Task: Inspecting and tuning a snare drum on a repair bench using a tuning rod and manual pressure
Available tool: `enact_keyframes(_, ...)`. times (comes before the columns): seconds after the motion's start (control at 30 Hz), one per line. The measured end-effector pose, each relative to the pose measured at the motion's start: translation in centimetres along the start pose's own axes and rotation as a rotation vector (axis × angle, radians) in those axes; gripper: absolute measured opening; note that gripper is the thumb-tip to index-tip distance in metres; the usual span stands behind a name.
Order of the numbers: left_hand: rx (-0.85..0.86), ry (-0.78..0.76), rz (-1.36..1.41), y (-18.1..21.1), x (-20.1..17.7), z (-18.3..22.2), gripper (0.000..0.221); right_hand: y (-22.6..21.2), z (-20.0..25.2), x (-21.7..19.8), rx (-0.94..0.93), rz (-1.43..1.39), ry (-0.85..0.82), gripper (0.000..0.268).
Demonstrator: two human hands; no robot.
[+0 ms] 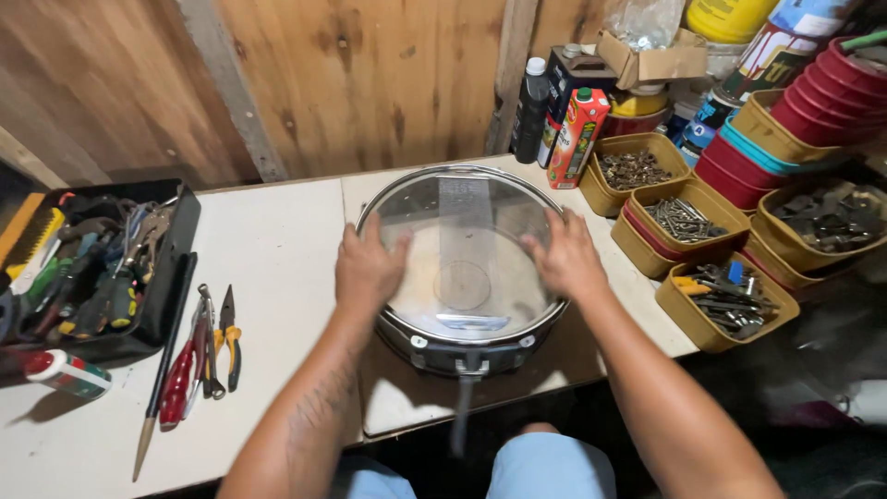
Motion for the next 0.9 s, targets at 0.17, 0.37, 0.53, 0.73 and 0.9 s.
enact_keyframes(0.17,0.475,0.596,-0.036,-2.8,1.0,-3.8,0.043,-4.7,7.3,-4.2,0.07,0.011,0.242,0.066)
enact_keyframes(0.37,-0.018,0.144,0.083,3.5,-4.0,2.8,0.079,-8.6,14.5,-5.9,0.113,-0.125,0.138,0.068)
enact_keyframes(0.53,-0.495,-0.02,0.237,2.9,-5.5,13.0,0.096,-12.5,18.1,-8.3,-0.133,-0.185,0.062,0.082)
enact_keyframes(0.73,-0.444,-0.105,0.22,2.0,-4.3,12.1,0.099,-14.9,20.0,-9.6,-0.256,-0.251,0.15,0.082)
enact_keyframes(0.9,-0.301,-0.213,0.221,-0.1,-2.9,7.5,0.103,-17.1,20.1,-9.3,-0.283,-0.245,0.261,0.08)
Point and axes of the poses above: each hand's wrist, its own z-axis away from the middle knuckle, its own x-axis out of the palm, y = z × x, the point moved 3 cm from there along -z, towards the middle knuckle, and after that the axes turned 11 degrees about z, right-handed, at the moved point
